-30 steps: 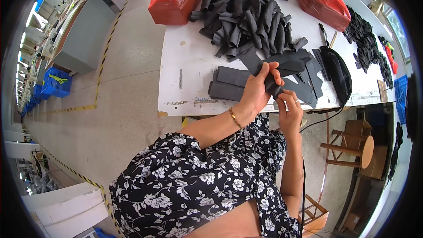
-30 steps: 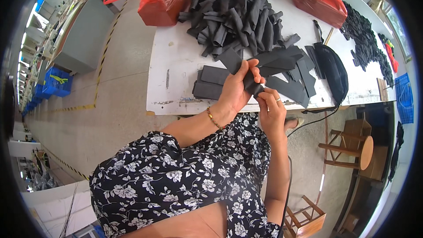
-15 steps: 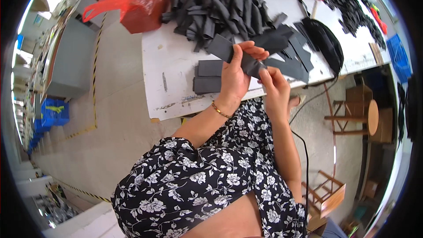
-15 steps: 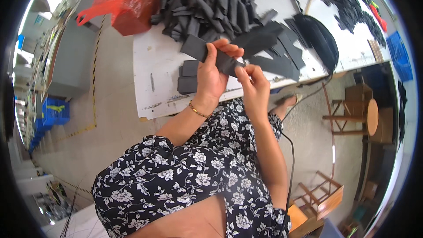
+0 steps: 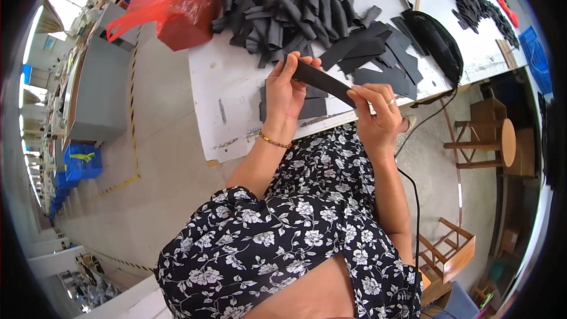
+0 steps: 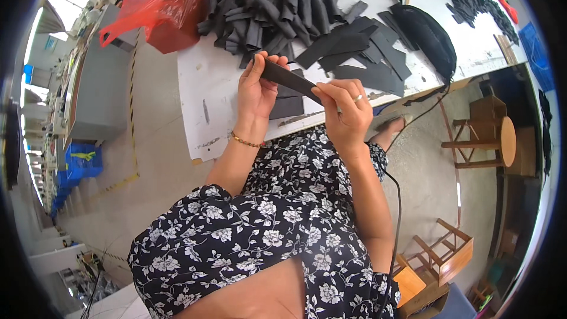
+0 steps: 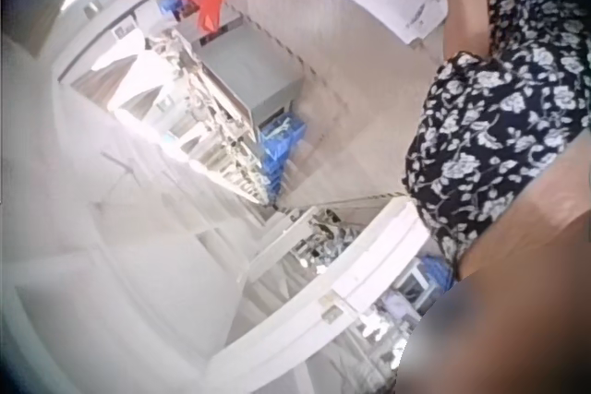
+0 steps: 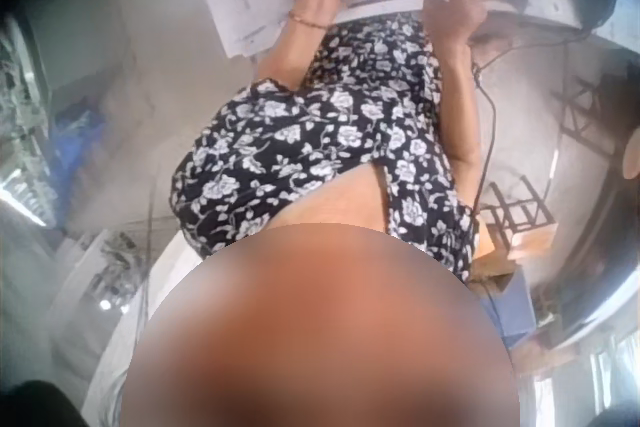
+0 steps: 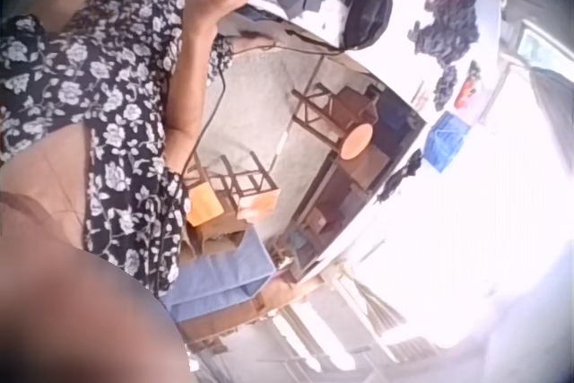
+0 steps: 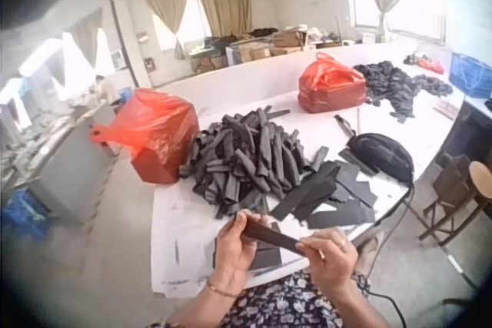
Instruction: Assembling and inspecting black foam components on a workbench.
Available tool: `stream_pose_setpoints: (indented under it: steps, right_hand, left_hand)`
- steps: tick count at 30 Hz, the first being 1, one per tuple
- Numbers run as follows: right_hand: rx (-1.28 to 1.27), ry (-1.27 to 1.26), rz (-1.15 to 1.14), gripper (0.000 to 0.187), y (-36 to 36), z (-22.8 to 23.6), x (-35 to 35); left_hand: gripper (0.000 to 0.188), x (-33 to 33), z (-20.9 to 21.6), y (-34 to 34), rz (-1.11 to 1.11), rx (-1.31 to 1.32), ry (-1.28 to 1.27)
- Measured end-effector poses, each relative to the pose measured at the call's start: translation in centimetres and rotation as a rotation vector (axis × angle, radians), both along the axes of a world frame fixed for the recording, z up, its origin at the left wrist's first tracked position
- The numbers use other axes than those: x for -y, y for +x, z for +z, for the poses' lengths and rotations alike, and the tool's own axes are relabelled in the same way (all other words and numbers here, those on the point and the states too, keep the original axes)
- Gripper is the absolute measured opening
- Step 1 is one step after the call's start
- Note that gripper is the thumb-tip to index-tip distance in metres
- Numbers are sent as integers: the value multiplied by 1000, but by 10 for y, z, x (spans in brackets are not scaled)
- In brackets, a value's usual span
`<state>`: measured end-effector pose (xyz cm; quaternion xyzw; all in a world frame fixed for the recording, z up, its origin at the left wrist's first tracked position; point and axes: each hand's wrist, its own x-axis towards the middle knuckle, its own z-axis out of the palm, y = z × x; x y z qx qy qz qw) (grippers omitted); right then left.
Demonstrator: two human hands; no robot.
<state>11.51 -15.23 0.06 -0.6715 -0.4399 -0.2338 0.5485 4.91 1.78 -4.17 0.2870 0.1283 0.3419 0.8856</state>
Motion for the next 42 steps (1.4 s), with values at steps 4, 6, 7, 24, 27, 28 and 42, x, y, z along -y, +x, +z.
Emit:
stream_pose_setpoints:
  steps: [4, 6, 7, 24, 27, 28, 42]
  right_hand:
    - [-55, -47, 55, 14, -6, -14, -5]
    - [-211, -116, 68, 13, -6, -19, -11]
    - [-343, -129, 88, 9, -5, -21, -14]
    - [-669, -514, 196, 15, -6, -72, -43]
    - [-675, -511, 267, 11, -13, -61, -30]
    - [-700, -520, 322, 10, -16, -60, -26]
    - [155, -456, 321, 17, 27, -84, -40]
  left_hand:
    - [19, -9, 2, -14, 5, 80, -50]
    - [18, -15, 4, -20, 18, 90, -71]
    - [17, -18, 7, -25, 61, 42, 21]
    - [19, -48, -29, -104, 134, -604, 556]
    - [22, -54, -32, -121, 20, -434, 475]
    - [22, -54, -33, -126, 19, -436, 473]
    - [33, -80, -32, -99, 151, -601, 1323]
